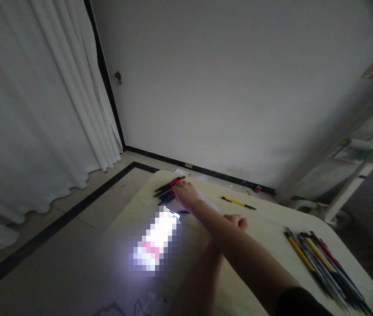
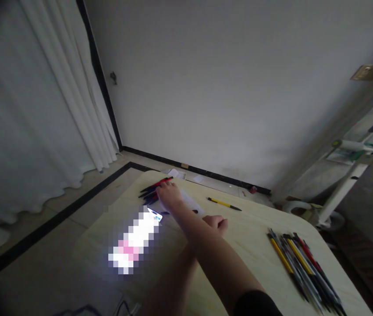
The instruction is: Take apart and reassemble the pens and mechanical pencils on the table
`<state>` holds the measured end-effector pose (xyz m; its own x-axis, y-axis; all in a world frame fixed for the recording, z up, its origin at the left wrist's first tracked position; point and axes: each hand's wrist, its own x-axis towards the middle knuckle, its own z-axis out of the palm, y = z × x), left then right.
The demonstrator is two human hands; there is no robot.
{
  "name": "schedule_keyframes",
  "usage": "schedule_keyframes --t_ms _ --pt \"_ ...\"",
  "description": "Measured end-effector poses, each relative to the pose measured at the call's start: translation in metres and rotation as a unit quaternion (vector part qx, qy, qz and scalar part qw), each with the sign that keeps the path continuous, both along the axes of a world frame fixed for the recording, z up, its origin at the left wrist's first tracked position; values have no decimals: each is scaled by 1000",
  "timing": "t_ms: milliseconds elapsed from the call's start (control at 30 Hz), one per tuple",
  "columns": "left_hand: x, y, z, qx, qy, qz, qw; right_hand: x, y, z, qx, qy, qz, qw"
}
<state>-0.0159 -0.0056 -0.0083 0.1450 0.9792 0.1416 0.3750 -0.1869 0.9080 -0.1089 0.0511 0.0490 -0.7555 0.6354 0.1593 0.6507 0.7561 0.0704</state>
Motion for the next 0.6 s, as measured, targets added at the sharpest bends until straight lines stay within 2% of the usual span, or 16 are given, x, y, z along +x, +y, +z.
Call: schedule_keyframes --t_ms 133,333,467,600 --pt "-1 -4 1 27 69 21 997 -17 2 -4 13 -17 39 999" --pt "1 -1 1 -1 128 24 992 -23 7 -8 33 -18 65 997" --pt "-2 -1 7 1 115 8 993 -21 10 -6 42 -10 74 996" --pt "-3 -3 17 -26 65 2 998 -11 12 13 23 31 39 998"
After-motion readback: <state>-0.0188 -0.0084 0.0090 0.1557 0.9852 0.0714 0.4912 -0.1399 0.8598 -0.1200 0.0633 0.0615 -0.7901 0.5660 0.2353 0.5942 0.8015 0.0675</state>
